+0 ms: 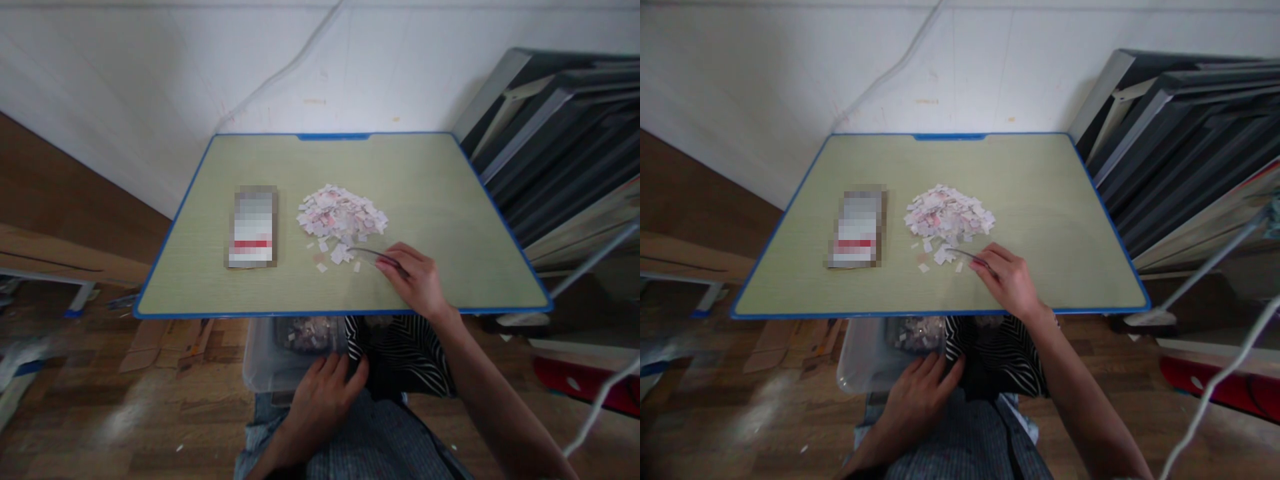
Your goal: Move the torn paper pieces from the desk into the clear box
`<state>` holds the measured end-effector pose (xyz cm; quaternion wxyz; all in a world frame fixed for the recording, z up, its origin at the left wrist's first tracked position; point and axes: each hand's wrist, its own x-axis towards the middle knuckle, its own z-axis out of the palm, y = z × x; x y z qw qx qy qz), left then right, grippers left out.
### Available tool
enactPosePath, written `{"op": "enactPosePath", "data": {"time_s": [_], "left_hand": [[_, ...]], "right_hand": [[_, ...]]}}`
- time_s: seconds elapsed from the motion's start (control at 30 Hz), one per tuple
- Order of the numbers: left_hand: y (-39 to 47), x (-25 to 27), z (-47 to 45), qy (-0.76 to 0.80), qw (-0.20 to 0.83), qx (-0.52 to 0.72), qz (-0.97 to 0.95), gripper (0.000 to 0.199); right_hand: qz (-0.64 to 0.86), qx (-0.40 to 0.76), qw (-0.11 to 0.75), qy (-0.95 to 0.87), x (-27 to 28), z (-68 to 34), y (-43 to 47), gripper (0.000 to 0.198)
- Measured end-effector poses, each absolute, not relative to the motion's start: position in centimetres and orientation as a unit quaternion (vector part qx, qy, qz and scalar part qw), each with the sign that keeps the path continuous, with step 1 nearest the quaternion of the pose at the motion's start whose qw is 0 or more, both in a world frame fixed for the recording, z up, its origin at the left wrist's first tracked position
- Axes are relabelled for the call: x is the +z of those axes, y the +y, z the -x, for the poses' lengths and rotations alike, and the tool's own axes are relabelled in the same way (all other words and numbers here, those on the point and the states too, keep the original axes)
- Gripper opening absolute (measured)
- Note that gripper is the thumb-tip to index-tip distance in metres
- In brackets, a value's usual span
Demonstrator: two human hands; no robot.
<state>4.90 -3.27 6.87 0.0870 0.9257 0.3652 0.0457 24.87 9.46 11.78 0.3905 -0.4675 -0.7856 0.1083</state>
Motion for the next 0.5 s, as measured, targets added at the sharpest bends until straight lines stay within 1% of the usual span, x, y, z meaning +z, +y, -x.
{"op": "enactPosePath", "data": {"time_s": [0.13, 0.27, 0.3, 0.4, 0.5], "left_hand": [[-3.24, 6.94, -4.94, 0.367, 0.085, 0.041, -0.925, 0.044], [-3.17, 7.01, -5.01, 0.367, 0.09, 0.038, -0.925, 0.042], [-3.16, 7.02, -5.02, 0.366, 0.089, 0.039, -0.926, 0.041], [-3.14, 7.05, -5.02, 0.365, 0.088, 0.04, -0.926, 0.041], [-3.14, 7.12, -5.01, 0.368, 0.09, 0.041, -0.925, 0.04]], "right_hand": [[0.456, 0.11, 0.341, -0.815, 11.86, -24.48, 9.53, 0.016], [0.493, 0.082, 0.398, -0.769, 11.9, -24.58, 9.41, 0.016], [0.493, 0.087, 0.397, -0.769, 11.91, -24.63, 9.39, 0.015], [0.471, 0.119, 0.359, -0.797, 11.92, -24.67, 9.36, 0.017], [0.477, 0.11, 0.371, -0.789, 11.93, -24.67, 9.39, 0.016]]}}
